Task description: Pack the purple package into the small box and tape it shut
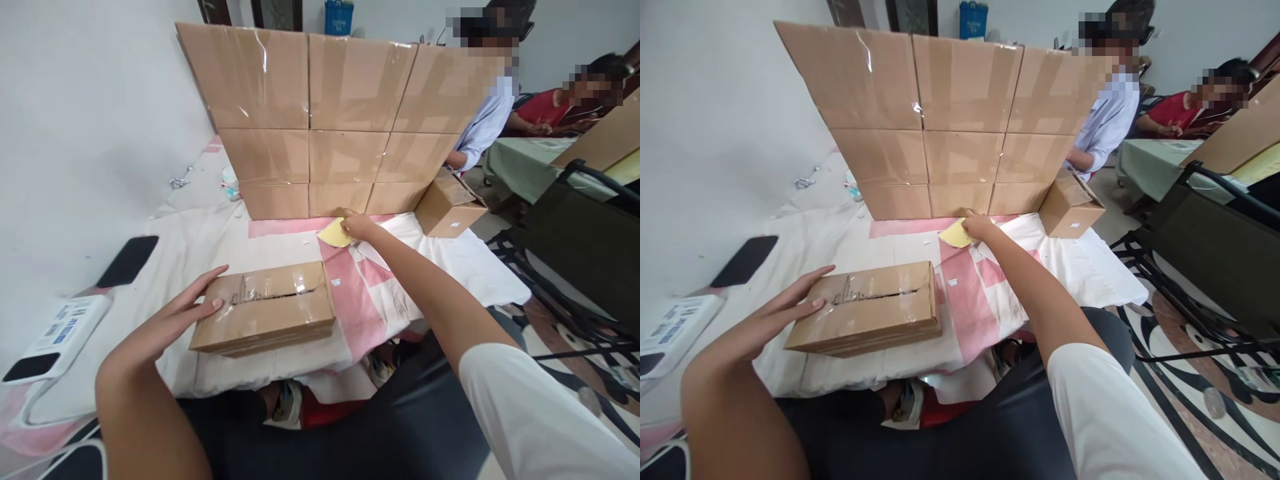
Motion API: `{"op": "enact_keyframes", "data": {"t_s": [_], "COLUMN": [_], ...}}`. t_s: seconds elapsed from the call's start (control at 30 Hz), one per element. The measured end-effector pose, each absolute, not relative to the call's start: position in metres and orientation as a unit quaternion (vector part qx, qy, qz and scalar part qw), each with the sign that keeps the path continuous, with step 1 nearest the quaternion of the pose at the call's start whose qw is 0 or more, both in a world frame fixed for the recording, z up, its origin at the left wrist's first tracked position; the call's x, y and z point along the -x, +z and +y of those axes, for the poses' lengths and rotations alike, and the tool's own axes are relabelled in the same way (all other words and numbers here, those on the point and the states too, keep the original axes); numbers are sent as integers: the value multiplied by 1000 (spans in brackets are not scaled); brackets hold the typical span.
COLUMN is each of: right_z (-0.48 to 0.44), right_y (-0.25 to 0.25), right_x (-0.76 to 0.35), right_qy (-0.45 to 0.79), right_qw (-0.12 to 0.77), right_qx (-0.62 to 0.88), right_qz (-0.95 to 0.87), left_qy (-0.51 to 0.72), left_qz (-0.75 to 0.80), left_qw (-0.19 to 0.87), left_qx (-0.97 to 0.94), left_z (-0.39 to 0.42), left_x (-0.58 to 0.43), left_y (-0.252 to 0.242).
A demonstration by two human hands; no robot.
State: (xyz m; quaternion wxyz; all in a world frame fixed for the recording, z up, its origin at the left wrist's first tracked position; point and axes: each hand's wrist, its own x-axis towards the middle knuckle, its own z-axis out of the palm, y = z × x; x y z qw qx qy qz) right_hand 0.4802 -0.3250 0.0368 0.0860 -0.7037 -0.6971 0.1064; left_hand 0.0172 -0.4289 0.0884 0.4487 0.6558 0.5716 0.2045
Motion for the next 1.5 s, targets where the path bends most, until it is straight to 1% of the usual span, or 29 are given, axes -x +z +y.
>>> {"op": "enact_keyframes", "data": {"t_s": [0.07, 0.17, 0.33, 0.4, 0.5, 0.57, 0.67, 0.77, 0.87, 0.97, 1.1, 1.2, 1.27, 1.33, 1.5], "right_z": [-324, -336, -391, -419, -456, -473, -491, -505, -519, -533, -550, -560, -563, -563, -560], "right_y": [37, 40, 43, 46, 56, 64, 74, 78, 80, 82, 84, 84, 83, 81, 82], "right_x": [-483, -484, -476, -467, -448, -435, -421, -413, -407, -399, -386, -378, -376, -375, -377], "right_qy": [117, 138, 191, 230, 313, 333, 330, 326, 328, 338, 315, 286, 268, 258, 276], "right_qw": [122, 212, 355, 430, 550, 582, 592, 586, 574, 563, 516, 459, 439, 440, 465], "right_qx": [702, 702, 668, 625, 521, 481, 460, 457, 458, 449, 424, 407, 411, 421, 435], "right_qz": [-691, -666, -625, -609, -573, -565, -574, -584, -594, -606, -675, -736, -753, -750, -720], "left_qy": [209, 211, 229, 245, 262, 271, 290, 332, 370, 400, 403, 405, 415, 418, 429], "left_qz": [567, 566, 558, 550, 533, 524, 525, 527, 470, 395, 319, 298, 290, 284, 282], "left_qw": [464, 470, 452, 443, 433, 420, 374, 264, 152, 104, 84, 70, 52, 51, 94], "left_qx": [-648, -643, -657, -664, -678, -690, -708, -737, -786, -821, -853, -862, -861, -861, -853], "left_z": [-425, -419, -406, -401, -400, -403, -412, -426, -451, -484, -517, -524, -523, -520, -519], "left_x": [-15, -13, -18, -23, -34, -41, -50, -59, -78, -114, -160, -176, -178, -178, -180], "left_y": [86, 83, 73, 67, 62, 62, 67, 78, 94, 105, 101, 92, 87, 84, 78]}}
